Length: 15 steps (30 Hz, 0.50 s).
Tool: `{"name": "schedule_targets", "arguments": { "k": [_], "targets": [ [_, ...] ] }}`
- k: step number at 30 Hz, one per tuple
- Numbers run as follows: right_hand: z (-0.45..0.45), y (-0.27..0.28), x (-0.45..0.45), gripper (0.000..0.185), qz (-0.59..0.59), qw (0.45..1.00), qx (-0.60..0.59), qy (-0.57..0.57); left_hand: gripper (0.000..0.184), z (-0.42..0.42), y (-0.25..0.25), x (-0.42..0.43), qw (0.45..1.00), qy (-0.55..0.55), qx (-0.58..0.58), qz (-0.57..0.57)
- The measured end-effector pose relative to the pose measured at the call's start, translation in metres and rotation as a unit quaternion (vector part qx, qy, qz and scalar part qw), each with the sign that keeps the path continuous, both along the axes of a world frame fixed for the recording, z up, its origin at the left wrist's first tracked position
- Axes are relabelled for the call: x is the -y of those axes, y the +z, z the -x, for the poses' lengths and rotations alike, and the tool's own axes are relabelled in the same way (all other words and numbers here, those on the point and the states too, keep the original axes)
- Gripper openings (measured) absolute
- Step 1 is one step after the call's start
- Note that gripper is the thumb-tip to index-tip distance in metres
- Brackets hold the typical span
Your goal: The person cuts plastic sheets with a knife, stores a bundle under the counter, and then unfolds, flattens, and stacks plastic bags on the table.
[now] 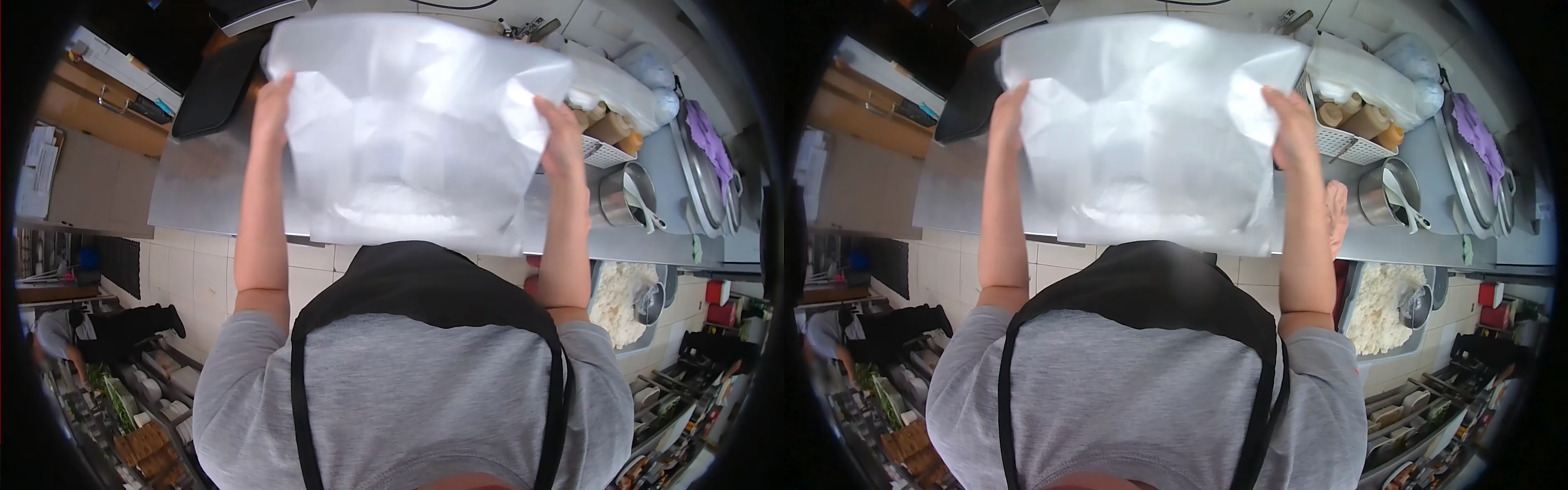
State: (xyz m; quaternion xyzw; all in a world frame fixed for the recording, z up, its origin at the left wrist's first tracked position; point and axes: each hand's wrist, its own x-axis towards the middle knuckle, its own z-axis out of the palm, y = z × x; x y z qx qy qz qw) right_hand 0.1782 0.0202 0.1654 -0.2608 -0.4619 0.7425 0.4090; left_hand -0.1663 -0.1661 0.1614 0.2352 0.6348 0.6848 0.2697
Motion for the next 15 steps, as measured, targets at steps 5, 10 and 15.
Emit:
{"name": "schedule_targets", "arguments": {
  "k": [5, 10, 15],
  "targets": [
    [-0.044, 0.003, -0.017, 0.028, -0.024, 0.999, 0.049, -0.003, 0.037, 0.037, -0.016, 0.047, 0.993, -0.057, 0.107, -0.009],
    [-0.051, -0.022, -0.041, 0.027, 0.015, 0.992, 0.121, 0.032, 0.036, 0.043, -0.052, 0.043, 0.976, -0.137, 0.156, 0.073],
    [-0.041, -0.142, -0.074, 0.027, 0.013, 0.955, 0.296, 0.010, 0.033, 0.055, -0.147, 0.006, 0.946, -0.173, 0.182, 0.204]
  ]
}}
